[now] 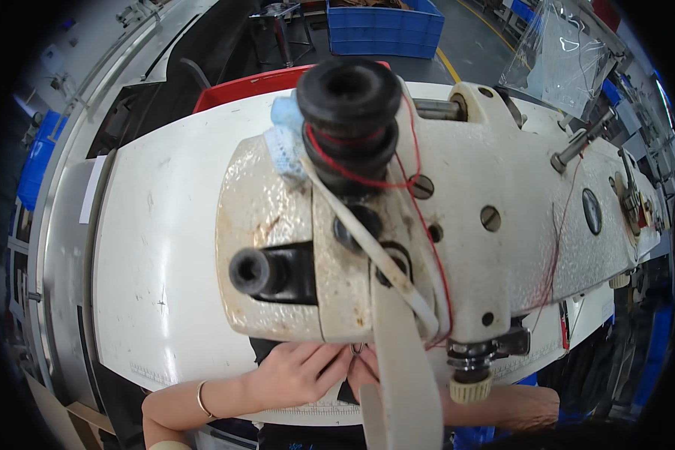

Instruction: The recorder uses an industrial sewing machine to join pieces of black material, likely for bags or accessories.

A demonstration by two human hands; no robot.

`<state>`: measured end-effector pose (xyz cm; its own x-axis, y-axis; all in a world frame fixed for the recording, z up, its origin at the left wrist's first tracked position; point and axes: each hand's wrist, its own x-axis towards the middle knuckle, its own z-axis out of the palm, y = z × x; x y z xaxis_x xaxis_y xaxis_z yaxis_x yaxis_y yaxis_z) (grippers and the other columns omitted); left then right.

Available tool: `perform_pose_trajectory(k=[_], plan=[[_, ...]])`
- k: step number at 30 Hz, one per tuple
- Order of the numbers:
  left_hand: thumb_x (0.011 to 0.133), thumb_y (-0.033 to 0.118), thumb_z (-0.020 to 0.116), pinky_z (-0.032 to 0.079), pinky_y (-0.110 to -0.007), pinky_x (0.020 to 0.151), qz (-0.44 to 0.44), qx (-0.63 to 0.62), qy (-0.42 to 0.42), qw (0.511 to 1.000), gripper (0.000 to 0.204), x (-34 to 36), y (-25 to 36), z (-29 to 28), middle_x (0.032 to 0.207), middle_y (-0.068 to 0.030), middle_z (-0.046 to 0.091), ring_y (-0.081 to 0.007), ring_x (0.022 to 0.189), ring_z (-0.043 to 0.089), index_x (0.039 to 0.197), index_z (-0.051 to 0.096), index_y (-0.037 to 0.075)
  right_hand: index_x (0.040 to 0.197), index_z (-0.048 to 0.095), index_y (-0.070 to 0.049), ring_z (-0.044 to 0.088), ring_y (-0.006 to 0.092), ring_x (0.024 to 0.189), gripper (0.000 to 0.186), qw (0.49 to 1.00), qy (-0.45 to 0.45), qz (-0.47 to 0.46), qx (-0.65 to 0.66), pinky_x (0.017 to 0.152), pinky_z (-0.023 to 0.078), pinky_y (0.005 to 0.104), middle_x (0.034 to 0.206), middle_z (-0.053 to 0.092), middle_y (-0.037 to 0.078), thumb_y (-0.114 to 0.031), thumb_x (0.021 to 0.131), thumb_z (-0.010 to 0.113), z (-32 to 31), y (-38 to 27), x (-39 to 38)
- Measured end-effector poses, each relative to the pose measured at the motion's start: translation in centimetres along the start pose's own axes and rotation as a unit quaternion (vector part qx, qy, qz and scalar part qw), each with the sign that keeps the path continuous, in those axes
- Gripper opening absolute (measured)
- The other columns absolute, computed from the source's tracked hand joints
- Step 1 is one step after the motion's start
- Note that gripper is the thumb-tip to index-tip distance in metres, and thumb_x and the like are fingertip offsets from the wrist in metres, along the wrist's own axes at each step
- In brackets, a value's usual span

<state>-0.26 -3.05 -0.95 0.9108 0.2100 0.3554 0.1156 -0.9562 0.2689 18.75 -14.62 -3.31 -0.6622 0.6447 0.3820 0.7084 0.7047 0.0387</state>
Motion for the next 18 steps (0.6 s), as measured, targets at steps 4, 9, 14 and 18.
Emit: perform_pose_trajectory(k=[4, 9, 14, 18], plan=[[0.074, 0.009, 0.06, 0.053, -0.037, 0.079, -0.032, -0.038, -0.041, 0.998, 0.033, -0.5, -2.6, 1.6, 0.105, -0.0158, 0.062, -0.0264, 0.096, 0.062, 0.105, 0.064, 0.001, 0.076, 0.061, -0.007, 0.059, 0.0305, 0.09, 0.011, 0.992, 0.054, 0.084, 0.081, 0.081, 0.05, 0.047, 0.088, 0.058, 0.009, -0.018, 0.072, 0.06, 1.7, 2.1, 0.1], [0.072, 0.008, 0.061, 0.051, -0.037, 0.081, -0.095, -0.098, -0.042, 0.99, 0.037, -0.9, -4.8, 2.0, 0.105, -0.0166, 0.062, -0.029, 0.097, 0.062, 0.108, 0.063, 0.002, 0.102, 0.063, -0.004, 0.056, 0.0358, 0.089, 0.03, 0.973, 0.007, -0.098, -0.209, 0.077, 0.047, 0.0447, 0.093, 0.059, 0.019, -0.009, 0.073, 0.056, 3.2, 5.1, 1.0], [0.063, 0.004, 0.061, 0.05, -0.042, 0.078, -0.12, -0.099, 0.009, 0.988, 0.035, -1.6, -5.8, 2.5, 0.097, -0.0191, 0.063, -0.0336, 0.089, 0.062, 0.098, 0.064, -0.001, 0.093, 0.064, -0.007, 0.058, 0.0325, 0.092, 0.019, 0.995, -0.032, -0.027, -0.09, 0.08, 0.048, 0.048, 0.09, 0.06, 0.013, -0.014, 0.076, 0.059, 3.0, 4.5, 0.4], [0.059, 0.003, 0.061, 0.052, -0.042, 0.068, -0.1, -0.134, 0.07, 0.983, 0.029, 0.1, -4.0, 1.7, 0.088, -0.0187, 0.063, -0.033, 0.079, 0.063, 0.088, 0.065, 0.0, 0.087, 0.065, -0.008, 0.06, 0.0305, 0.093, 0.014, 0.998, -0.055, 0.018, -0.02, 0.081, 0.049, 0.05, 0.088, 0.061, 0.009, -0.017, 0.078, 0.061, 2.2, 3.6, -0.4]])
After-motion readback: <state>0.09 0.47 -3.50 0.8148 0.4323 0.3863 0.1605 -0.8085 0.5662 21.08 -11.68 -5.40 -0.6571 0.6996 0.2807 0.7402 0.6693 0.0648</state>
